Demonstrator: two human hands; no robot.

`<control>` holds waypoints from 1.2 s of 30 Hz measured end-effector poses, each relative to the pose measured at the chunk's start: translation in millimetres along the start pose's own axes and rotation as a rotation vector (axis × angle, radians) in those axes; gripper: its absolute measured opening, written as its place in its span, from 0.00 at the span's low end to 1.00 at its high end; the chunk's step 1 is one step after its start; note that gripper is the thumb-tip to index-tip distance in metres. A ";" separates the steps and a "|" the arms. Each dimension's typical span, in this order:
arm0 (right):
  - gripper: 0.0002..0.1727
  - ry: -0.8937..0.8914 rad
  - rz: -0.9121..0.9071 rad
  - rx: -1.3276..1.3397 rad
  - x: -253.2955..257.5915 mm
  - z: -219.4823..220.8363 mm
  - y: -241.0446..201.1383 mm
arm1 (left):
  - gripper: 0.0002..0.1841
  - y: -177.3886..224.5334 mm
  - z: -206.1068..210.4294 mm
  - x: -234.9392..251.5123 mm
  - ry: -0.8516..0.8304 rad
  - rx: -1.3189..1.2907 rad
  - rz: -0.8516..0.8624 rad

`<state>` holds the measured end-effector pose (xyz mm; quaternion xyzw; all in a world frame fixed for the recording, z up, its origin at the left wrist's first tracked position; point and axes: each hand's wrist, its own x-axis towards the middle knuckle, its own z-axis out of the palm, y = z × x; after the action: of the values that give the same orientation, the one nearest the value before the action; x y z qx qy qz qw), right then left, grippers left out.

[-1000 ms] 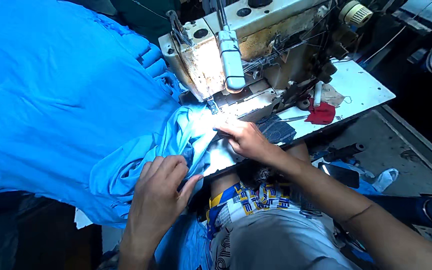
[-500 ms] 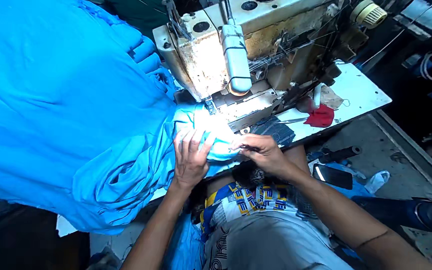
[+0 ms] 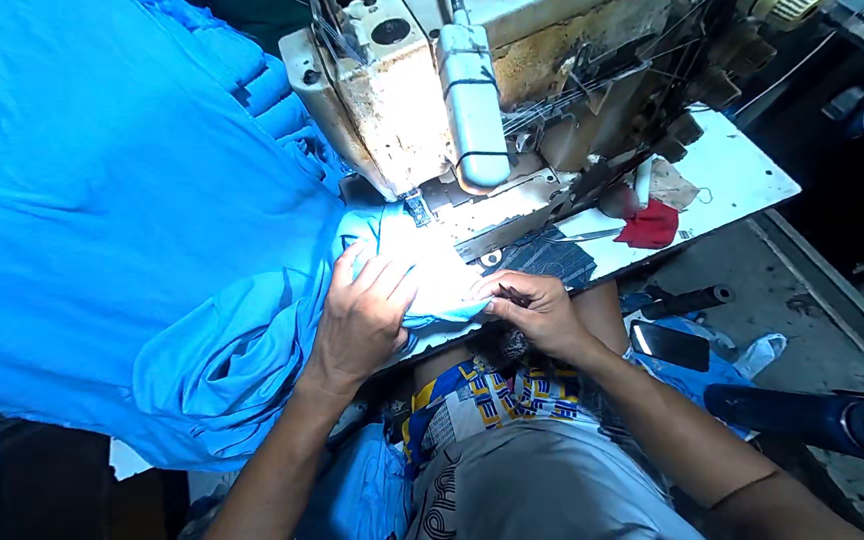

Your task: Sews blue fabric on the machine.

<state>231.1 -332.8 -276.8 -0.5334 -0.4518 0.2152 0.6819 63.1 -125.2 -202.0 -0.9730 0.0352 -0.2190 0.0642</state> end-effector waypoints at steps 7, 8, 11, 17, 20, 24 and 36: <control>0.05 0.053 0.038 -0.008 16.5 7.6 0.5 | 0.09 -18.0 -1.0 11.1 -0.020 0.009 -0.002; 0.06 0.052 0.034 -0.015 20.2 8.3 1.8 | 0.09 -21.8 -1.7 13.1 -0.024 0.007 0.001; 0.07 0.055 0.018 -0.038 30.6 10.8 4.9 | 0.11 -36.0 -5.7 17.9 -0.045 0.002 0.014; 0.07 0.027 -0.032 -0.095 36.3 15.6 4.2 | 0.22 -35.8 -19.3 14.5 -0.175 -0.050 -0.191; 0.08 -0.015 -0.123 -0.135 33.7 12.5 2.7 | 0.23 -5.2 -19.7 8.2 -0.050 -0.072 -0.253; 0.08 -0.048 -0.201 -0.130 36.5 9.7 -1.4 | 0.26 42.5 25.6 7.9 0.298 -0.102 -0.289; 0.06 -0.005 -0.213 -0.153 25.4 8.5 8.5 | 0.14 0.4 29.8 2.3 0.218 -0.015 -0.079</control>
<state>238.2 -305.8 -274.6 -0.5324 -0.5228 0.1076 0.6570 78.0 -122.5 -227.8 -0.9444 0.0053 -0.3258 0.0442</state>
